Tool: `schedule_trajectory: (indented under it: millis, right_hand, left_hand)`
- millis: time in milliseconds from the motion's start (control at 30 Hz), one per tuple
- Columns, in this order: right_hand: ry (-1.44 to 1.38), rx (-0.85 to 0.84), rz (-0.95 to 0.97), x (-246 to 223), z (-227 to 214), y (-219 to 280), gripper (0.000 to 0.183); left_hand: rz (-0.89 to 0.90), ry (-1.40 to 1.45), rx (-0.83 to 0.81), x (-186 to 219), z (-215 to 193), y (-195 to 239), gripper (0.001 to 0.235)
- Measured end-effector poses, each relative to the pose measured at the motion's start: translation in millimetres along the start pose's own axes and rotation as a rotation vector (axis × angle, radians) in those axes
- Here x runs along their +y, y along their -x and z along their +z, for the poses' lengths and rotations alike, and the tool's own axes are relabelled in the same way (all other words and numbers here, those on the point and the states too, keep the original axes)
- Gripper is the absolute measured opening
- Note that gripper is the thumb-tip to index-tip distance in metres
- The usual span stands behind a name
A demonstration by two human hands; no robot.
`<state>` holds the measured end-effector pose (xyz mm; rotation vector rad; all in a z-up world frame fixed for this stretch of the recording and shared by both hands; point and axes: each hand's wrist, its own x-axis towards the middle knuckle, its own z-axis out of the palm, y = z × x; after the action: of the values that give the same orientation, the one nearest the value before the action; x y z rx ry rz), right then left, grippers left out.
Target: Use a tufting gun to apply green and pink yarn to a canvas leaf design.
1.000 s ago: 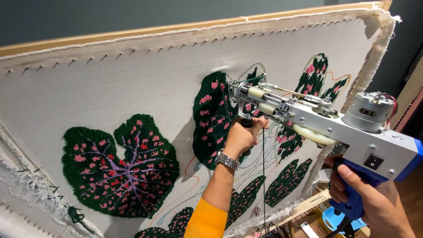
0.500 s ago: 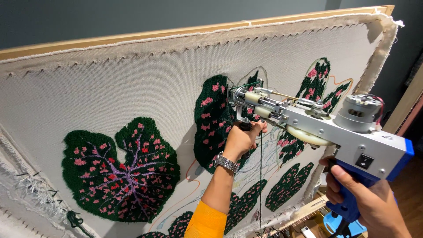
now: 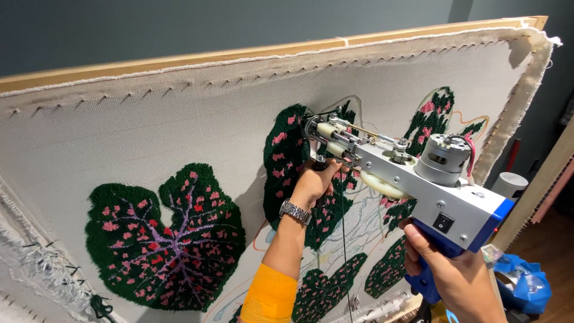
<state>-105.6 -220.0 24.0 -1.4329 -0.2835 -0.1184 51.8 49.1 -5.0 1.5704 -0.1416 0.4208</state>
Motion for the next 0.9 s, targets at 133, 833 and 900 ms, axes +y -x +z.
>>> schedule_trajectory:
  millis: [133,833,900]
  right_hand:
    - [-0.111,-0.049,-0.023,16.7,-3.5,-8.6,0.018]
    - [-0.273,-0.104,-0.072,42.5,-26.2,-38.1,0.022]
    - [-0.309,-0.116,-0.051,40.4,-28.3,-38.6,0.024]
  left_hand:
    - [0.033,-0.019,-0.010,15.8,-1.5,4.8,0.028]
    - [0.035,-0.019,0.016,40.9,0.5,-8.9,0.032]
    - [0.034,-0.041,0.019,46.4,2.3,-8.0,0.036]
